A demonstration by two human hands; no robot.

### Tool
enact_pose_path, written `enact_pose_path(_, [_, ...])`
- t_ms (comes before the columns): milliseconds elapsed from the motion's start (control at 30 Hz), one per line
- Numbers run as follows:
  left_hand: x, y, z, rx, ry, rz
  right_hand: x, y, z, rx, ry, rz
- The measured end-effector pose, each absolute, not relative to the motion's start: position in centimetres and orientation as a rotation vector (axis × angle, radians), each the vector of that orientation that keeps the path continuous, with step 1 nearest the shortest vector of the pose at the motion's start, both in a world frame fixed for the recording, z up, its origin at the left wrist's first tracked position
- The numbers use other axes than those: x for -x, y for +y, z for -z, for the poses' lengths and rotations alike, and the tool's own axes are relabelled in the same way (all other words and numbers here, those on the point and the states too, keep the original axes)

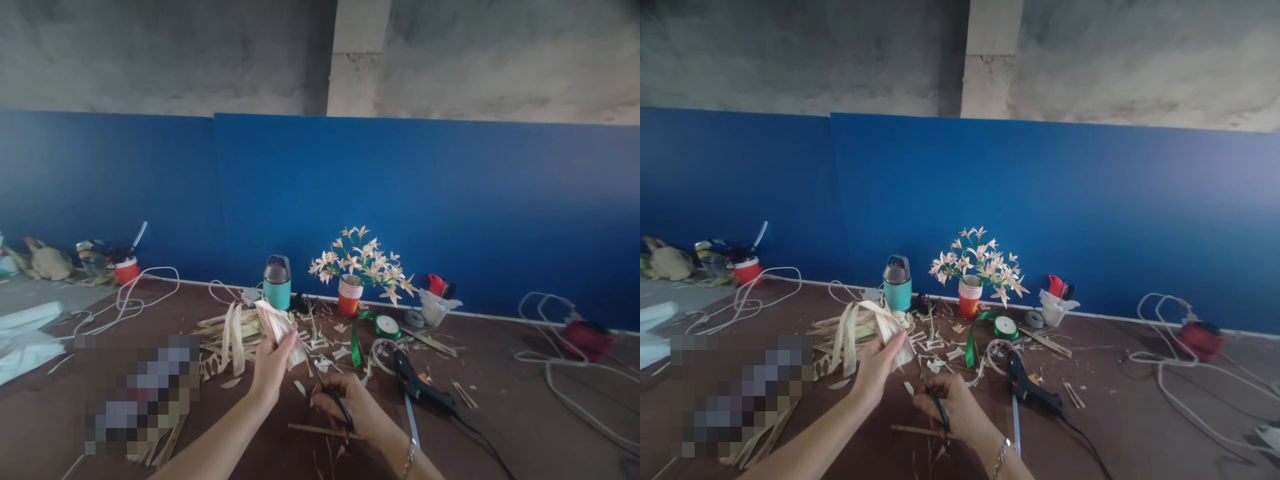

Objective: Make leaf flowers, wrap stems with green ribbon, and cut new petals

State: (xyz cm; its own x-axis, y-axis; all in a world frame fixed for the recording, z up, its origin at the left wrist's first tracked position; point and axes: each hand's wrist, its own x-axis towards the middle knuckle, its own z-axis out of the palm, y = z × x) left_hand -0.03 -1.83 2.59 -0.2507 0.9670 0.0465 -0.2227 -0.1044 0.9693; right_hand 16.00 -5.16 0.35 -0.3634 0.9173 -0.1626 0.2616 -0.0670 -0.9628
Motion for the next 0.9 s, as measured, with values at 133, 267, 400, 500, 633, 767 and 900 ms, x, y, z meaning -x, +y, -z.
enact_pose_path(133, [-0.02,-1.88,-2.76,-0.977,1.179,-1.545,-15.93,-5.13,-0.39,1.27,-1.634,-1.456])
enact_pose_path(267, [-0.1,-2.0,-2.66,-0.999,1.206,-1.525,-15.88,-5.08,-0.26,1.262,-1.6,-1.479])
enact_pose_path(400, [-0.05,-1.98,-2.36,-1.012,1.228,-1.506,-15.89,-5.11,-0.37,1.3,-1.59,-1.476])
enact_pose_path(500, [0.14,-1.8,-2.18,-1.037,1.238,-1.489,-15.97,-5.08,-0.4,1.294,-1.597,-1.472])
enact_pose_path(633, [0.51,-1.47,-2.06,-1.128,1.255,-1.441,-16.12,-5.02,-0.23,1.282,-1.583,-1.508])
enact_pose_path(767, [0.77,-1.22,-2.16,-1.144,1.24,-1.382,-16.23,-5.04,-0.16,1.308,-1.589,-1.511])
enact_pose_path(900, [0.8,-1.16,-2.42,-1.135,1.222,-1.357,-16.35,-5.12,-0.24,1.295,-1.621,-1.497])
